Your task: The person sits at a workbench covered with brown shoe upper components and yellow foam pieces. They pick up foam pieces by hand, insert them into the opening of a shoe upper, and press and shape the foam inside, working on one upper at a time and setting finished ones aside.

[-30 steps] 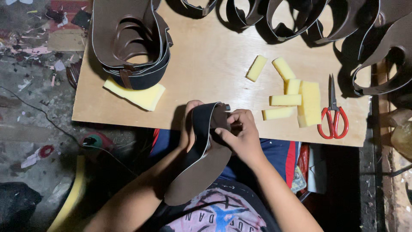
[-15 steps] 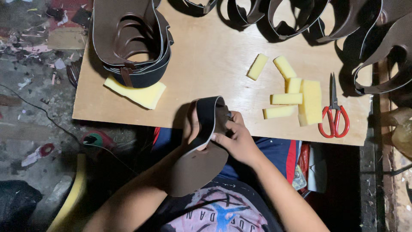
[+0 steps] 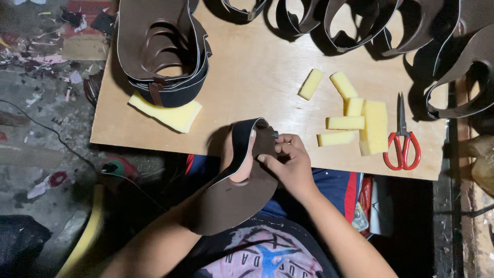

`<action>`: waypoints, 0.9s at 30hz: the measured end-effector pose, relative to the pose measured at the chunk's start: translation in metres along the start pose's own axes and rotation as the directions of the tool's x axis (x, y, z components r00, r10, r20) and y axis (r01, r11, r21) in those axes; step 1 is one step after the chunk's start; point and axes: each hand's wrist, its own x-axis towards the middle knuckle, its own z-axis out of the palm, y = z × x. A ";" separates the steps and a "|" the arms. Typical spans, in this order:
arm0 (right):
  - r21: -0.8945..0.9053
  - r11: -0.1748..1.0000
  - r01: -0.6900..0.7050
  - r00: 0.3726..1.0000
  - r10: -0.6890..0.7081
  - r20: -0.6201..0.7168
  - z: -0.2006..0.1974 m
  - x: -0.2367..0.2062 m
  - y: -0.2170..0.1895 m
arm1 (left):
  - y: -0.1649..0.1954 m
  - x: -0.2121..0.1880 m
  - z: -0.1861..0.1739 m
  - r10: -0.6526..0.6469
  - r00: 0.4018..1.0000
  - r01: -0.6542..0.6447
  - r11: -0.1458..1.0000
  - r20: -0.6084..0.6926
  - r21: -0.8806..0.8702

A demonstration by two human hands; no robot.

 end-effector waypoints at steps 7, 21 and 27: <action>0.066 0.921 -0.385 0.916 0.390 -0.091 0.014 -0.008 0.001 | 0.002 -0.009 0.007 -0.170 0.979 0.145 0.969 -0.111 -0.199; 0.225 0.869 -0.441 0.897 0.434 0.085 0.011 -0.008 0.008 | 0.009 -0.013 0.004 -0.346 0.938 0.314 0.819 0.023 -0.481; 0.279 0.846 -0.454 0.891 0.439 0.118 0.009 -0.002 0.019 | -0.001 -0.010 0.000 -0.105 0.994 0.103 0.992 0.035 0.075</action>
